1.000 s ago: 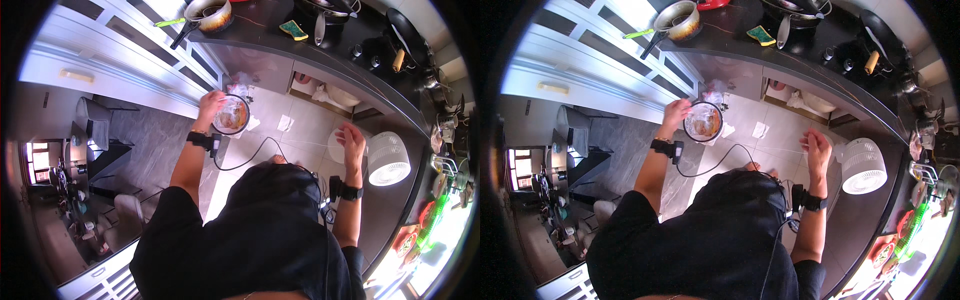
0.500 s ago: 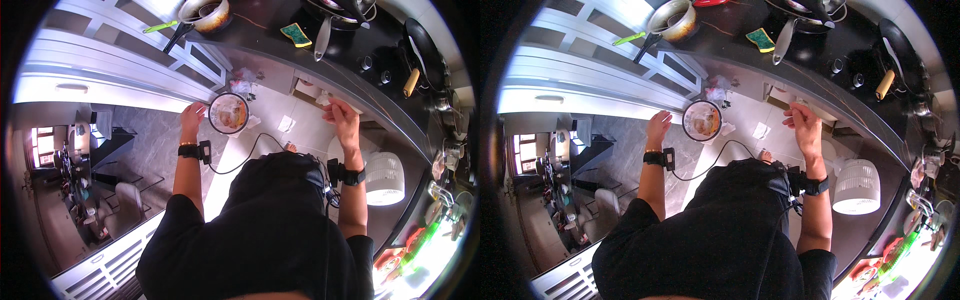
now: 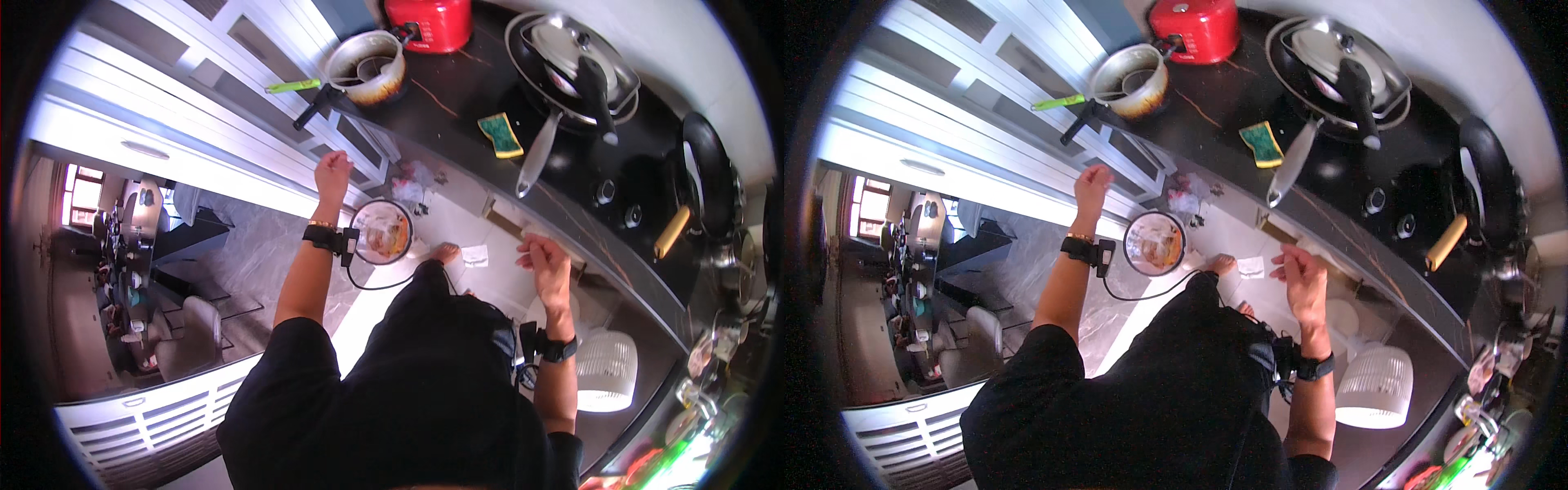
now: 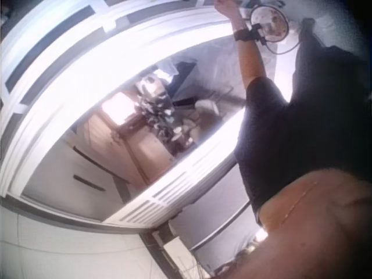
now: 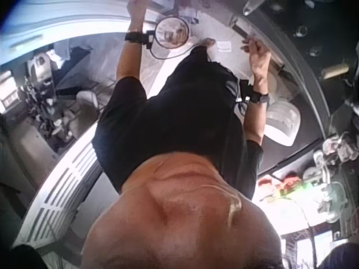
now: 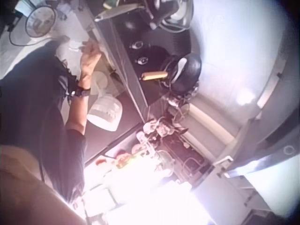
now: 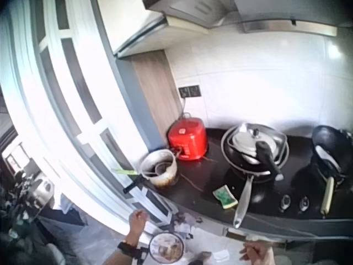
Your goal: The person slices meat with a cleaver on a wooden board and then scrubs the inside of a pot with steel wool. Next, the person scoops rice into the pot and rinses the rice under a faucet by hand.
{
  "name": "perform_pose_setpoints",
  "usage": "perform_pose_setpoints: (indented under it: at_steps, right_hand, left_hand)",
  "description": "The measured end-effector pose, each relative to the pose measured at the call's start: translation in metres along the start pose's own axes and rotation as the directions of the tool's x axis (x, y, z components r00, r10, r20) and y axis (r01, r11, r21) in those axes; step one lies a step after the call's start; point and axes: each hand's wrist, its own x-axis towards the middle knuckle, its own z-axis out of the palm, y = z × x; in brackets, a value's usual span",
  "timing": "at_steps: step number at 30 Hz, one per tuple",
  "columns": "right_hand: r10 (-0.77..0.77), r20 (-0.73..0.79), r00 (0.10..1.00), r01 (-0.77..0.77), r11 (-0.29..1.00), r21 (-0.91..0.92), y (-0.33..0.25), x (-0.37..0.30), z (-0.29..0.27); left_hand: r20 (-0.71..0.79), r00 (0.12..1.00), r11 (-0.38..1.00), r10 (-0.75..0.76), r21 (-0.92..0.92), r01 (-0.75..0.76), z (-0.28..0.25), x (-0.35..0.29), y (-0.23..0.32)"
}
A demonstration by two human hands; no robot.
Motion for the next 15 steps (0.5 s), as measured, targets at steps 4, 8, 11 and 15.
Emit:
perform_pose_setpoints:
  at_steps: [4,8,11,15]
  right_hand:
    - [-0.027,0.059,0.998,0.029,0.999,-0.021,-0.013,0.022,0.019]
    - [-0.033,0.059,0.998,0.035,0.999,-0.031,-0.030,0.048,0.041]
    - [0.026,0.091,0.996,-0.018,0.996,-0.093,-0.036,0.065,0.053]
    - [0.097,0.171,0.981,-0.063,0.979,-0.194,-0.042,0.072,0.070]
  left_hand:
    - [-0.108,0.771,0.686,0.627,0.546,-0.481,0.002,0.057,0.063]
    - [0.163,0.582,0.136,0.797,0.890,-0.435,-0.005,0.106,0.123]
    - [0.272,0.783,-0.084,0.559,0.958,-0.273,-0.026,0.148,0.126]
    - [0.255,0.966,-0.061,0.045,0.966,-0.252,-0.040,0.179,0.147]
